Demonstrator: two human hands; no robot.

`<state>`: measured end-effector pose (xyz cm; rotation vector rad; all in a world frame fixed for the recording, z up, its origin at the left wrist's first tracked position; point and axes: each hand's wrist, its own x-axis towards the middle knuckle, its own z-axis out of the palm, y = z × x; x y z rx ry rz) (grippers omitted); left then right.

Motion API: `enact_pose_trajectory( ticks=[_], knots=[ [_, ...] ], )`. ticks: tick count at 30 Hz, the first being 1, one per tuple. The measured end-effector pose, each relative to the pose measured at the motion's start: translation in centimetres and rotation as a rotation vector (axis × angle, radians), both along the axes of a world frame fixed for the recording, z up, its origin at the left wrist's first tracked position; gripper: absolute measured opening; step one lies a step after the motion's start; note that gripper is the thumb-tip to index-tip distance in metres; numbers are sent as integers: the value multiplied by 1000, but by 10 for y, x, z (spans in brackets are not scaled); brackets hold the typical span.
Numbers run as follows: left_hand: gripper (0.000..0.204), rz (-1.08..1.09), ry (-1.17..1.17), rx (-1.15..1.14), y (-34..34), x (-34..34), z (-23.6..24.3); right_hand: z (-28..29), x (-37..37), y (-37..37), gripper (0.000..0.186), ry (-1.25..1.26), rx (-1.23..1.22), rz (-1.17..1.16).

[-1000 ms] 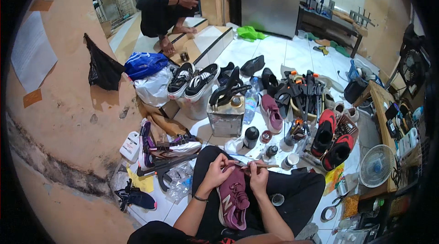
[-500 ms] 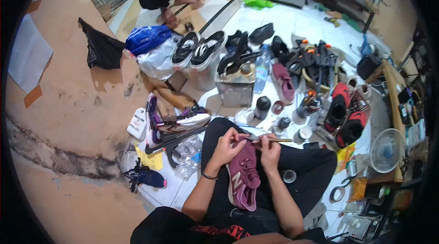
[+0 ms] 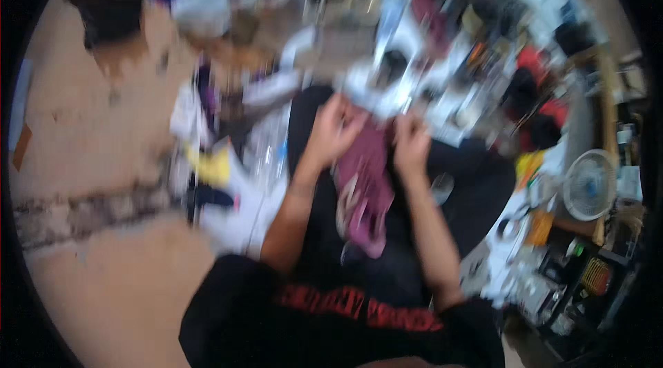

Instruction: Apply glue or paint to a sneaker using a small brush.

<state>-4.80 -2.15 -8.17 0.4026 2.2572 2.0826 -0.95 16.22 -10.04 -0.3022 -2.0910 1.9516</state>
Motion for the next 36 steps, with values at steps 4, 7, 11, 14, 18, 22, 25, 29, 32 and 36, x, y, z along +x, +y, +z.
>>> enact_pose_trajectory(
  ticks=[4,7,11,14,18,22,25,29,32,36],
  knots=[
    [27,0,-5,-24,-6,11,-5,-2,10,-3,28,61,-336,179],
    [26,-17,46,-75,-6,11,3,1,6,-4,26,6,-206,119],
    [27,-32,-41,-10,2,3,17,13,0,-7,23,5,-354,35],
    [26,-21,-33,-4,5,2,23,24,-2,-10,23,-29,-321,45],
    [26,3,1,-39,0,3,15,24,-1,-14,23,47,-338,115],
    [27,-13,-2,-190,-5,6,2,15,0,-10,21,81,145,53],
    [28,-1,7,-134,-5,10,-4,11,3,-9,28,98,-63,172],
    [29,-16,6,-28,-4,5,1,11,2,-14,26,71,-228,4],
    [32,-9,-3,-57,-1,4,16,18,-2,-10,24,60,-353,-11],
    [28,91,73,-59,8,5,33,24,1,6,24,89,-552,-25]
  ],
)
